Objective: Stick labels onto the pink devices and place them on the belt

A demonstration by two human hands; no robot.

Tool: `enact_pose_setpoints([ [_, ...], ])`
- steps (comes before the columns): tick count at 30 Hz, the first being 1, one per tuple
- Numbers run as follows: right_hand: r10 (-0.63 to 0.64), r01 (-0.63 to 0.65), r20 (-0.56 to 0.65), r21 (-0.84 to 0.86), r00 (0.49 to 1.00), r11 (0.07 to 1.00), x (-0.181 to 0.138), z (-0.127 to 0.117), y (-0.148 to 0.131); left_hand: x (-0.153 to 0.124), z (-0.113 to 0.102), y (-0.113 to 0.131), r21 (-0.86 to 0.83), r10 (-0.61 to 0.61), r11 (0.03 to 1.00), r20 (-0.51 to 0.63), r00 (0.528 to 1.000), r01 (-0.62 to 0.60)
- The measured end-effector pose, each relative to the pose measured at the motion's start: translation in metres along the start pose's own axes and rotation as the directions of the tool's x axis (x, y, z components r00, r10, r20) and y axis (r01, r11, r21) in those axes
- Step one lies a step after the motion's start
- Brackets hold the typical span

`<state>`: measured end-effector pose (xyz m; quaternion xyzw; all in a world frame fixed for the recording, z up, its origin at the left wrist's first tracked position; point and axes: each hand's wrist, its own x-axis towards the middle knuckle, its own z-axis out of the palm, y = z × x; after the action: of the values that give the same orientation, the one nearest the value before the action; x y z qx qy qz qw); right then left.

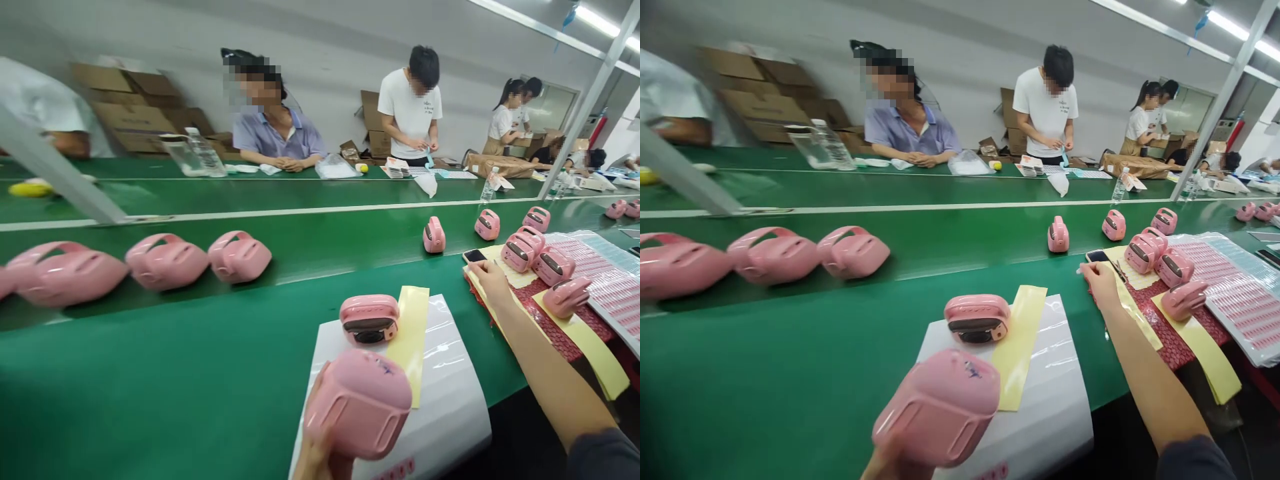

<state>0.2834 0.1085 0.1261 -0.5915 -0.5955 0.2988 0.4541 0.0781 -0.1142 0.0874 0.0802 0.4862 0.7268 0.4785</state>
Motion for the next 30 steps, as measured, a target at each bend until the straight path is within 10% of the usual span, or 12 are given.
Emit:
enact_pose_setpoints([
  [8, -0.208, -0.065, 0.553, 0.433, 0.807, 0.899, -0.138, 0.033, -0.062, -0.008, 0.02, -0.011, -0.017, 0.036, 0.999, -0.001, 0.999, -0.036],
  [30, -0.364, 0.244, 0.426, 0.311, 0.828, 0.918, -0.158, 0.057, -0.049, -0.014, 0.015, -0.013, -0.122, 0.007, 0.993, 0.025, 1.0, -0.004],
])
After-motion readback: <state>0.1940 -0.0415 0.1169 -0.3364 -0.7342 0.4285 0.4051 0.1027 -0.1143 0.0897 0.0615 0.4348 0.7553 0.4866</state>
